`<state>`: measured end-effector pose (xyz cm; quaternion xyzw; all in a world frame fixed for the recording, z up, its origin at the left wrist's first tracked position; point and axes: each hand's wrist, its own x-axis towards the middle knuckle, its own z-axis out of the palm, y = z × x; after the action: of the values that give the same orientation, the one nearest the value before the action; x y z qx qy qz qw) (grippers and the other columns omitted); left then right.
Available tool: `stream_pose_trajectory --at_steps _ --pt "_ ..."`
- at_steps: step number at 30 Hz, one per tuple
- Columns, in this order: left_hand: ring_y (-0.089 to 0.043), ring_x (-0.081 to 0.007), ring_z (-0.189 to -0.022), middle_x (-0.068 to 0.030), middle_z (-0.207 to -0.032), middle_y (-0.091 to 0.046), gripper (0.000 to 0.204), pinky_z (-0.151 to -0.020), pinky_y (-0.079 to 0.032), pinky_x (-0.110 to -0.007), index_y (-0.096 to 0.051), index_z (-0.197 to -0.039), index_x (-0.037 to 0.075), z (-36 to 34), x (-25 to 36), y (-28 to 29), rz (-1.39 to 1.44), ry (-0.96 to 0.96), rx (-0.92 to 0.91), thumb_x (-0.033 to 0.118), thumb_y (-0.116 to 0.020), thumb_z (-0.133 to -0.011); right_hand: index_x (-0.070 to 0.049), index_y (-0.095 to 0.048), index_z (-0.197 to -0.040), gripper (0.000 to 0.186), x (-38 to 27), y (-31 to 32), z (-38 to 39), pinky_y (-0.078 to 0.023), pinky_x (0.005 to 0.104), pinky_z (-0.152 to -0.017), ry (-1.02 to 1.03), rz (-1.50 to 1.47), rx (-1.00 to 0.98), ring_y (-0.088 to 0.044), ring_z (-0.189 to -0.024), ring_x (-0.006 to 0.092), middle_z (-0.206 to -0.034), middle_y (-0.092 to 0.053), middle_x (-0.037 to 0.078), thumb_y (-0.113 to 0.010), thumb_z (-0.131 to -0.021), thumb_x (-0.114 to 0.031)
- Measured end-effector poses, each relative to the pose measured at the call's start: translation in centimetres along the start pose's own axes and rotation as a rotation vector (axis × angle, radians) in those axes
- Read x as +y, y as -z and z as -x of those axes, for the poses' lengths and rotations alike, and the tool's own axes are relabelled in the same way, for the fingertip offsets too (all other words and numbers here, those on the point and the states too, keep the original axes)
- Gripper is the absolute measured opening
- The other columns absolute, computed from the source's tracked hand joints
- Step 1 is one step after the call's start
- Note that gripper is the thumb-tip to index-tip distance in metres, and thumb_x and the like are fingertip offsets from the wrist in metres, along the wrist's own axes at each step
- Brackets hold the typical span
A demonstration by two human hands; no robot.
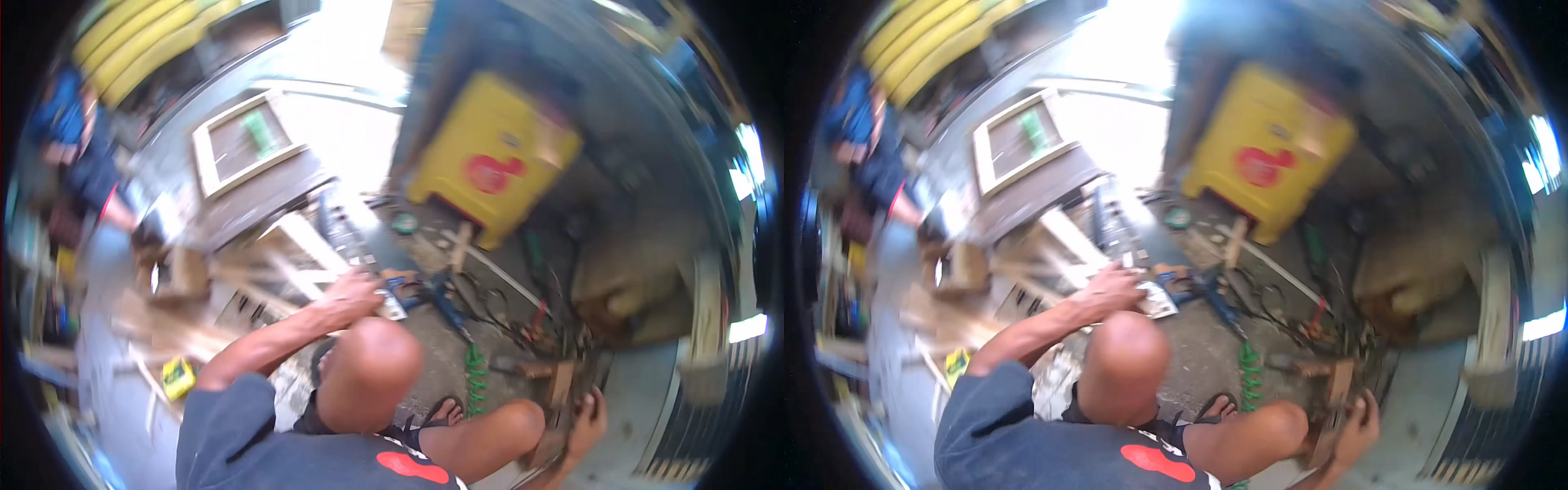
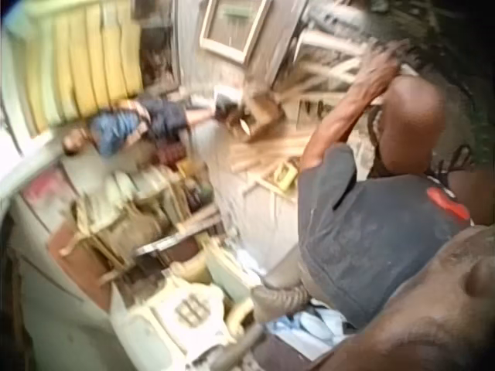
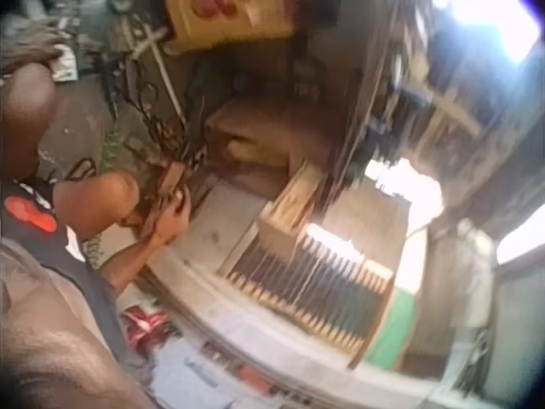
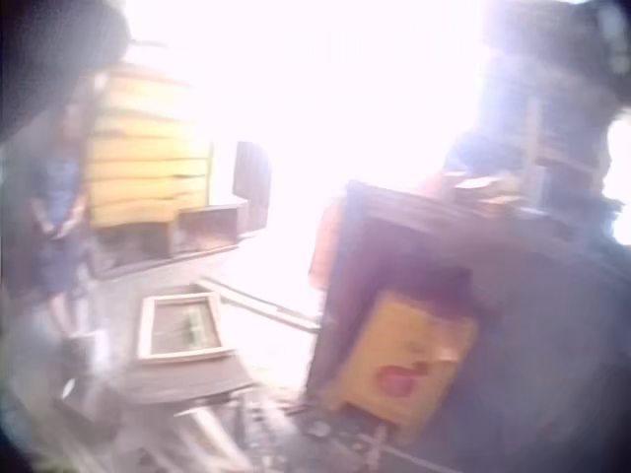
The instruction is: The person constructs a wooden frame by sawing wood strips, drilling holes, and securing the joints using a pneumatic nailer.
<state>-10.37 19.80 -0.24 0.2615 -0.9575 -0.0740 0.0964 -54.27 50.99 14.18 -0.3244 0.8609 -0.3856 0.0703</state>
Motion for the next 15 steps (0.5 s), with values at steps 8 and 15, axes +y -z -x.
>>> stream_pose_trajectory --at_steps 8,15 --pt "-0.06 -0.0249 -0.108 -0.0076 -0.103 -0.069 0.026 -0.094 -0.042 -0.045 -0.076 -0.096 0.012 6.6 3.8 3.3 -0.25 0.192 0.114 0.034 -0.066 -0.087 -0.004 -0.061 -0.137 0.047 -28.7 -26.3 5.4 -0.055 0.0363 -0.085 0.821 0.073 -1.264 -0.071 -0.097 0.0262 -0.11 -0.071 0.019 -0.073 -0.094 -0.019" --pt "-0.065 -0.0284 -0.103 -0.0125 -0.102 -0.069 0.023 -0.092 -0.051 -0.042 -0.073 -0.107 0.004 1.6 3.4 0.2 -0.018 0.022 -0.06 0.017 -0.064 -0.091 -0.004 -0.063 -0.135 0.051 -28.1 -37.1 5.6 -0.054 0.0367 -0.078 0.971 0.068 -1.157 -0.068 -0.084 0.0248 -0.099 -0.071 0.014 -0.076 -0.092 -0.03"
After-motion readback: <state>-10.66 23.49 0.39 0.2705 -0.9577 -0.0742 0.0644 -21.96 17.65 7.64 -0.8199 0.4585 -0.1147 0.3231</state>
